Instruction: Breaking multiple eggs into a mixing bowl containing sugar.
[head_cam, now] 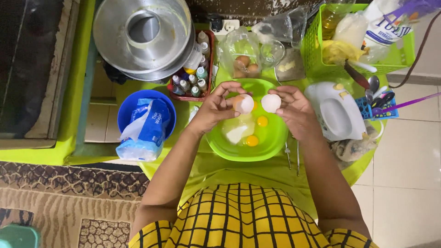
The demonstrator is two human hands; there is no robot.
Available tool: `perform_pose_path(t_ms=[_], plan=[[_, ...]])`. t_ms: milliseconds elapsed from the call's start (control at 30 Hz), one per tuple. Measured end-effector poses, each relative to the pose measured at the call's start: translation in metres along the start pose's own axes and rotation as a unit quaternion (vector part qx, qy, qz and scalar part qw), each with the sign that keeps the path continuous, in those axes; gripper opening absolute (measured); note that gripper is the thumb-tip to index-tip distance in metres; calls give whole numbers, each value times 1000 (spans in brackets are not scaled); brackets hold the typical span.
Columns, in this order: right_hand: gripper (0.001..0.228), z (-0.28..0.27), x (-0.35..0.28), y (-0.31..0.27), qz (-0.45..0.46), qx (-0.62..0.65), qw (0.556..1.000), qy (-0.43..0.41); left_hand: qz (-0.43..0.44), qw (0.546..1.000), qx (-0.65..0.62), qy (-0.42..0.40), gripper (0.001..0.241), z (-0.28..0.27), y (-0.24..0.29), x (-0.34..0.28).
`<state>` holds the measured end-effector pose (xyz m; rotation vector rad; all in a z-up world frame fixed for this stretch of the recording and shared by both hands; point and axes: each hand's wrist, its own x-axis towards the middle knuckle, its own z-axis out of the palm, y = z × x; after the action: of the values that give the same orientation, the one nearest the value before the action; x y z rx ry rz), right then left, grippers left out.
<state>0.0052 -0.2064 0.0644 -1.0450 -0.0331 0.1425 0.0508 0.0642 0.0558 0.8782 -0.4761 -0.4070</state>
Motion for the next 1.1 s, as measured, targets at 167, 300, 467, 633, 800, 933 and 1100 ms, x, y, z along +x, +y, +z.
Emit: perform_pose_path(t_ms=[167, 300, 467, 633, 800, 933, 1100], plan=[[63, 12, -3, -27, -143, -198, 968, -50, 22, 999, 48, 9, 74, 8, 3, 1], [46, 49, -21, -72, -347, -455, 815, -89, 64, 988, 135, 33, 71, 18, 7, 1], [38, 40, -11, -47, -392, -508, 762, -93, 129, 943, 305, 45, 60, 27, 16, 4], [45, 48, -14, -46, -363, -477, 799, -48, 141, 903, 403, 47, 59, 30, 20, -2], [53, 3, 3, 7, -335, -664, 667, -43, 73, 807, 584, -49, 65, 23, 16, -9], [49, 13, -5, 3, -352, -630, 692, 3, 77, 804, 589, -27, 59, 21, 7, -15], [62, -2, 0, 16, -191, -591, 784, -2, 13, 811, 585, -6, 46, 3, -9, -15]])
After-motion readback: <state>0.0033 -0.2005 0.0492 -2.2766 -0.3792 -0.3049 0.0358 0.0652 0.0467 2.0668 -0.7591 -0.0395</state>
